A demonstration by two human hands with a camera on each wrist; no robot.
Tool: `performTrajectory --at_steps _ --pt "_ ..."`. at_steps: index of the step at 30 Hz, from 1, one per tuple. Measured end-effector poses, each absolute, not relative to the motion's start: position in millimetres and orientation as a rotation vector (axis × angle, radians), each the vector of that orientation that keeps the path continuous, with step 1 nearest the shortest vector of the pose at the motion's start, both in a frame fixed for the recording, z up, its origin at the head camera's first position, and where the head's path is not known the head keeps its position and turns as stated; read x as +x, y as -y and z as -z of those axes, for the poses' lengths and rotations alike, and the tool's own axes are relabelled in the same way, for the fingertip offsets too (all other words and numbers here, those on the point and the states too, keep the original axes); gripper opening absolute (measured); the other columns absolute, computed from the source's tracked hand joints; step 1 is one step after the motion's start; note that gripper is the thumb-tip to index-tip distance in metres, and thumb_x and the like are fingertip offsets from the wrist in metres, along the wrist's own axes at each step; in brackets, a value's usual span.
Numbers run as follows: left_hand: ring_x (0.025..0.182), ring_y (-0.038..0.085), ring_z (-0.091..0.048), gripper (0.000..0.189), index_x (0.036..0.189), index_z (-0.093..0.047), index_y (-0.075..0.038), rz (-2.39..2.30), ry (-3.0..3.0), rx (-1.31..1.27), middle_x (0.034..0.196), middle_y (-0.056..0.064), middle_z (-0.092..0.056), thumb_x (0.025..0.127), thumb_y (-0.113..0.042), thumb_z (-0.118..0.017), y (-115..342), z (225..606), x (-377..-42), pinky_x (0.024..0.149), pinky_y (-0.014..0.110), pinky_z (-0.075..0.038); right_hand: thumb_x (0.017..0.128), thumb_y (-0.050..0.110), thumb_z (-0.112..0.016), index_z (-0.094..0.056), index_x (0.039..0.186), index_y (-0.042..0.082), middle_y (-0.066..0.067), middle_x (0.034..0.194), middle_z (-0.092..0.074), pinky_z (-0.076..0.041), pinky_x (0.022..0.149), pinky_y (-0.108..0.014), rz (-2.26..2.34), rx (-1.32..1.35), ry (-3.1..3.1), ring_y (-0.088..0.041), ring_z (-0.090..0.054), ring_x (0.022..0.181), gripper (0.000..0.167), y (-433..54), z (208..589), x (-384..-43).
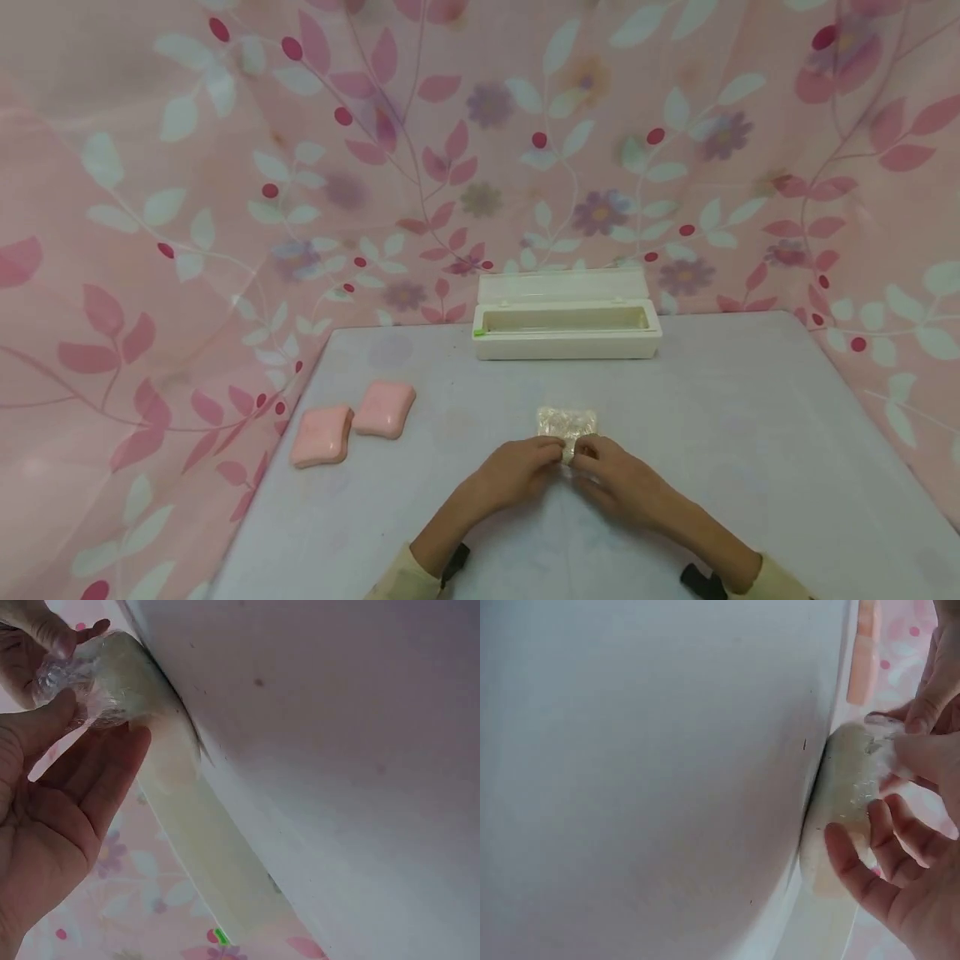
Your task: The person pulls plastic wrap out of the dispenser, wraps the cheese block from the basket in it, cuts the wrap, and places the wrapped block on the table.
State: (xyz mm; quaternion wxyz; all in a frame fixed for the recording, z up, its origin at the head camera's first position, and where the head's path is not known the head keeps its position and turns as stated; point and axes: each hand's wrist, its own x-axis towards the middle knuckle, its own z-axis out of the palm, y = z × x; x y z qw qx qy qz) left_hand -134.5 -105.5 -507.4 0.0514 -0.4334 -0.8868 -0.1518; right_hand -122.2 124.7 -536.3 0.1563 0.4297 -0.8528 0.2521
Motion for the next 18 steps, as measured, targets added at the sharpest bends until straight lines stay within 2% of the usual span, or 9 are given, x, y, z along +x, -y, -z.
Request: performTrajectory --at_steps 3,5,8,12,18 --pt "0.077 0.001 -0.051 0.01 0.091 -0.057 -0.016 0.591 2.679 -1.269 0.086 -0.008 -0.058 0.098 -0.008 -0.06 108.2 508.7 -136.2 0.068 0.013 -0.04 0.087 0.01 -0.073 -0.065 0.105 0.017 0.0 0.113 -0.055 -0.049 0.074 -0.029 -0.784 1.168 2.414 -0.01 -0.054 0.093 0.021 -124.4 536.0 -124.6" --pt "0.068 0.003 -0.041 0.013 0.088 -0.054 -0.017 0.662 2.67 -1.218 0.076 -0.009 -0.048 0.099 -0.01 -0.059 106.8 509.1 -137.5 0.061 0.014 -0.034 0.088 0.009 -0.071 -0.064 0.106 0.014 0.001 0.111 -0.059 -0.051 0.074 -0.029 -0.806 1.116 2.403 -0.009 -0.058 0.092 0.02 -124.1 534.9 -125.0" --pt "0.064 0.001 -0.041 0.009 0.09 -0.06 -0.015 0.735 2.676 -1.124 0.074 -0.011 -0.051 0.099 -0.013 -0.06 103.5 508.3 -138.1 0.059 0.012 -0.035 0.092 0.01 -0.068 -0.063 0.103 0.014 0.008 0.1 -0.062 -0.051 0.068 -0.025 -0.855 1.012 2.45 -0.004 -0.058 0.083 0.014 -122.4 532.5 -125.2" --pt "0.061 -0.001 -0.045 0.008 0.09 -0.066 -0.012 0.819 2.726 -0.971 0.073 -0.01 -0.057 0.097 -0.012 -0.063 96.1 506.1 -140.7 0.056 0.012 -0.038 0.097 0.015 -0.065 -0.062 0.097 0.016 0.013 0.088 -0.061 -0.046 0.06 -0.022 -0.997 0.847 2.567 0.002 -0.052 0.071 0.004 -118.8 527.6 -127.2" --pt "0.067 0.003 -0.049 0.012 0.079 -0.067 -0.01 0.88 2.796 -0.738 0.077 -0.006 -0.056 0.091 -0.01 -0.069 85.0 507.2 -151.2 0.06 0.018 -0.042 0.095 0.013 -0.066 -0.061 0.09 0.015 0.012 0.08 -0.057 -0.046 0.058 -0.023 -1.088 0.65 2.682 -0.001 -0.053 0.067 0.008 -110.9 523.7 -134.5"
